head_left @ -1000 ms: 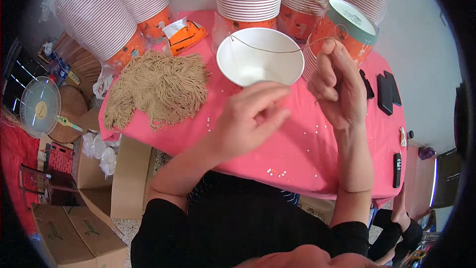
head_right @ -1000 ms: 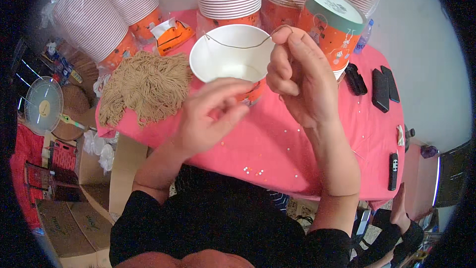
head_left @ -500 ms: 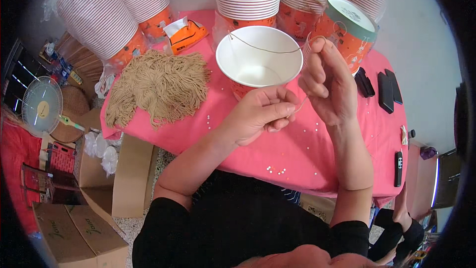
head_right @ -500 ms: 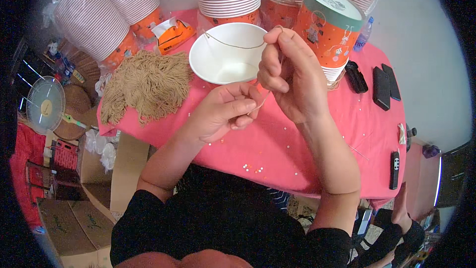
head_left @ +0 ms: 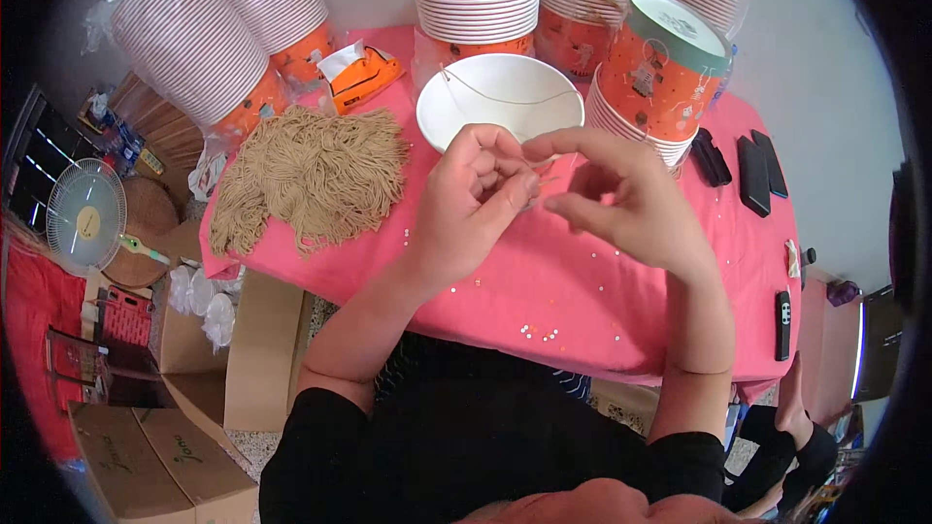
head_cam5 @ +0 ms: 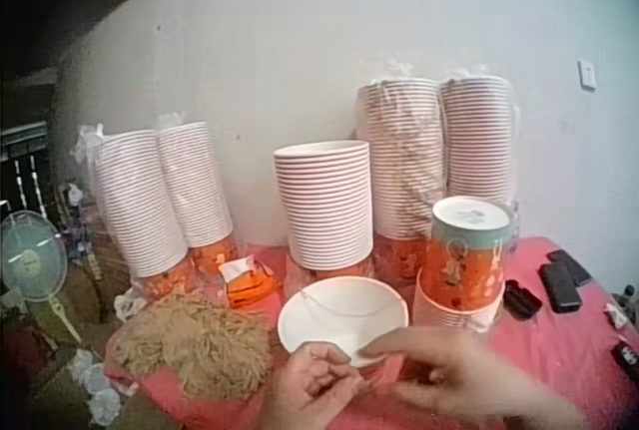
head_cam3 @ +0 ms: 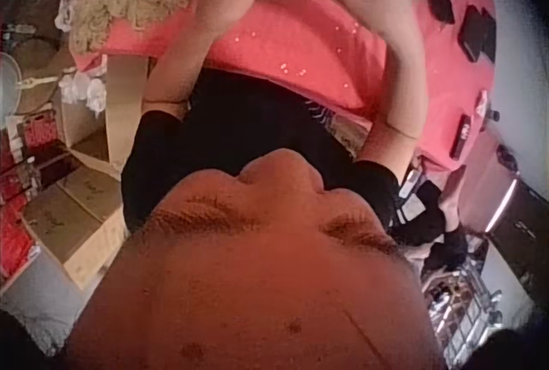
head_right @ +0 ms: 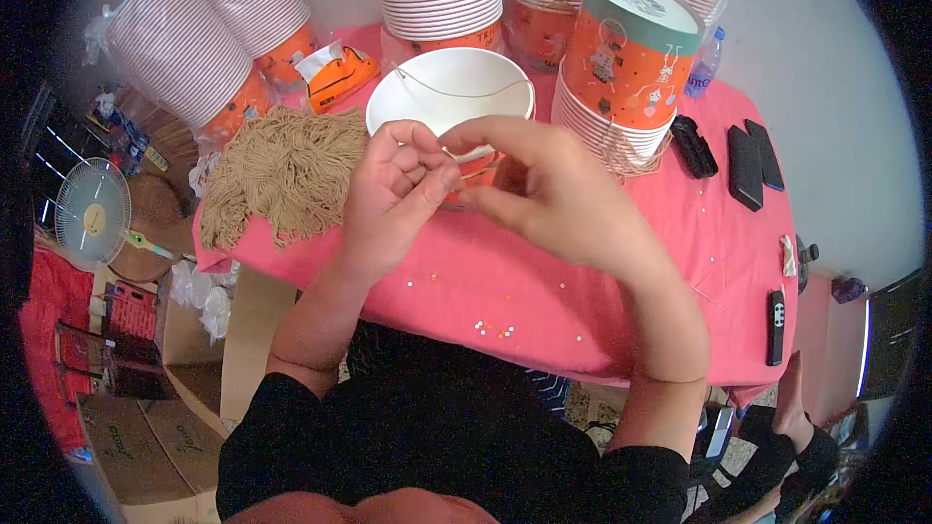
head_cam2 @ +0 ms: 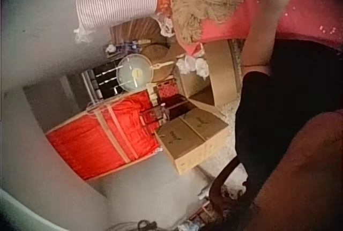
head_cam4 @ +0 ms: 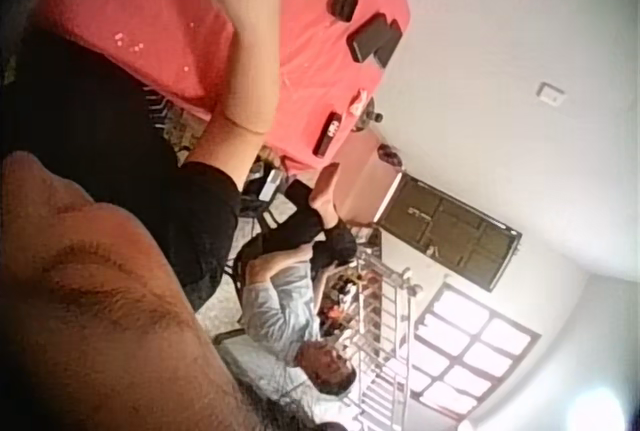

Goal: Attaching strings to paper buckets for packaging.

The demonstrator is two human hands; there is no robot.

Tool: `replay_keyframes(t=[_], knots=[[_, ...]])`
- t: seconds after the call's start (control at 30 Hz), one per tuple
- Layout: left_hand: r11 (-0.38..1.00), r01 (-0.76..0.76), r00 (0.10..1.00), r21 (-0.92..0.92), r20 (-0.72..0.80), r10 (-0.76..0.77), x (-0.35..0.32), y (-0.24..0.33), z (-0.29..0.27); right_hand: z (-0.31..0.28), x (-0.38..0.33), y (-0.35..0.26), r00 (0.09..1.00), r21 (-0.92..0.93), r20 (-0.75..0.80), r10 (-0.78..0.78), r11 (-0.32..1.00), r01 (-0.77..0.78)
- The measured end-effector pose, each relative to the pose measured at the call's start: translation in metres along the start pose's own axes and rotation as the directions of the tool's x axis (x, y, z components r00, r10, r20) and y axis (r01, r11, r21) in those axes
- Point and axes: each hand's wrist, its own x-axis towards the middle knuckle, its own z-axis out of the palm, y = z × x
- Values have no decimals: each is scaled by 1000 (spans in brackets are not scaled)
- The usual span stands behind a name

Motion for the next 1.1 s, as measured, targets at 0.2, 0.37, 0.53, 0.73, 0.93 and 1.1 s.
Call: replay_keyframes(t=[0.2,0.37,0.53,0.73,0.93,1.1], knots=[[993,-118,992,7,-36,118,-1,0,2,-5,4,14,995,69,41,94,993,-97],[173,-349,830,921,218,513,7,1,-1,-22,5,22,992,-395,-14,-122,913,106],[194,-382,862,903,272,428,14,-27,-8,-39,3,17,977,-433,-105,-188,893,125],[-27,-543,699,839,469,540,-4,-22,-13,-38,-1,10,979,-357,-2,-203,915,189],[-200,-595,601,779,596,533,-13,-15,-13,-27,1,10,945,-454,154,-287,829,326],[-247,-625,568,741,648,506,-18,-11,-12,-20,2,19,949,-448,187,-255,837,313]])
